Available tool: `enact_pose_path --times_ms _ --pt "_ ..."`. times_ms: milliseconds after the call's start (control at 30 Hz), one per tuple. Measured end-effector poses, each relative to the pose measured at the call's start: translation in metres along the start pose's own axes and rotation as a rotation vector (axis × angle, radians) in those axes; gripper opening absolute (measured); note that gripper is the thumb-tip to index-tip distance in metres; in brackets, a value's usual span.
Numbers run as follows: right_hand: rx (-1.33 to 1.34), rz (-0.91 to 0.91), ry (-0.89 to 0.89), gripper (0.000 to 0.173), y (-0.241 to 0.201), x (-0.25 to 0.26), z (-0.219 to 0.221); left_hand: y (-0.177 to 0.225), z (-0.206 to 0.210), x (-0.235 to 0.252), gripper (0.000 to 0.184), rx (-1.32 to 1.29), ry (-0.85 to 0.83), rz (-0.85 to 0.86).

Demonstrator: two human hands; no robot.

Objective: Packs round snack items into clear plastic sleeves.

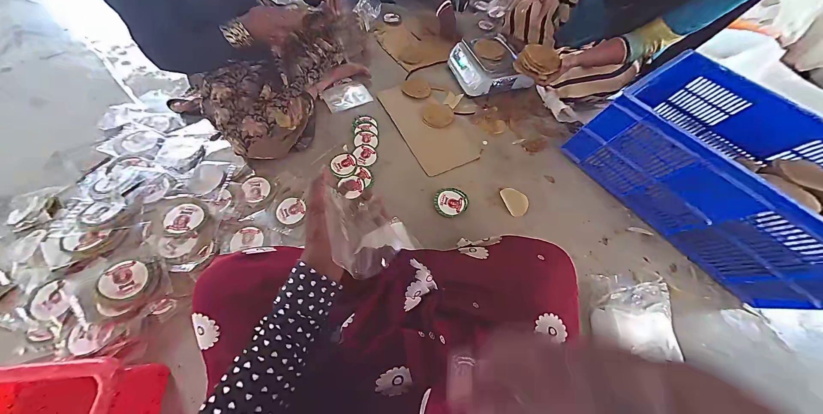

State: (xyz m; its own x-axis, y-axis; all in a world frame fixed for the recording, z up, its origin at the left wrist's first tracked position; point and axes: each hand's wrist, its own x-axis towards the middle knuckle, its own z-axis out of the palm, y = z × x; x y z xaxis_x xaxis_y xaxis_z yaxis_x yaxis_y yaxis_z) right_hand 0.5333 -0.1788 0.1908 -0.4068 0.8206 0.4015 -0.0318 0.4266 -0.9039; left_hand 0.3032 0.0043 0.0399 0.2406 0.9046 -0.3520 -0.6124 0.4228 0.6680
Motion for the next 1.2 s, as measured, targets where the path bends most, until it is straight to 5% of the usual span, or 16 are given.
enact_pose_path --times_ms 67,167,267,333,500,633,867,1200 --pt "-0.494 0.07 0.269 0.014 0.082 0.031 -0.058 0.016 0.001 0.012 0.072 -0.004 0.046 0.021" --pt "-0.665 0.654 0.516 0.029 0.222 0.056 -0.142 0.024 -0.018 0.034 0.072 -0.047 0.091 0.047" --pt "-0.665 1.09 0.424 0.039 0.329 0.045 -0.184 0.011 -0.043 0.052 0.07 -0.104 0.09 0.049" --pt "-0.741 1.231 0.343 0.05 0.36 0.044 -0.184 0.008 -0.041 0.053 0.053 -0.084 0.156 0.067" --pt "-0.895 1.396 0.201 0.052 0.376 0.065 -0.168 0.011 -0.024 0.061 0.03 -0.059 0.137 0.123" --pt "-0.765 1.378 0.336 0.032 0.389 0.051 -0.182 -0.002 -0.008 0.064 0.018 -0.003 0.075 -0.141" --pt "-0.731 1.399 0.38 0.027 0.385 0.043 -0.2 -0.049 -0.009 0.079 0.032 0.399 -0.072 -0.354" --pt "-0.81 1.152 0.476 0.017 0.358 0.065 -0.197 -0.046 -0.014 0.09 0.032 0.458 0.088 -0.366"
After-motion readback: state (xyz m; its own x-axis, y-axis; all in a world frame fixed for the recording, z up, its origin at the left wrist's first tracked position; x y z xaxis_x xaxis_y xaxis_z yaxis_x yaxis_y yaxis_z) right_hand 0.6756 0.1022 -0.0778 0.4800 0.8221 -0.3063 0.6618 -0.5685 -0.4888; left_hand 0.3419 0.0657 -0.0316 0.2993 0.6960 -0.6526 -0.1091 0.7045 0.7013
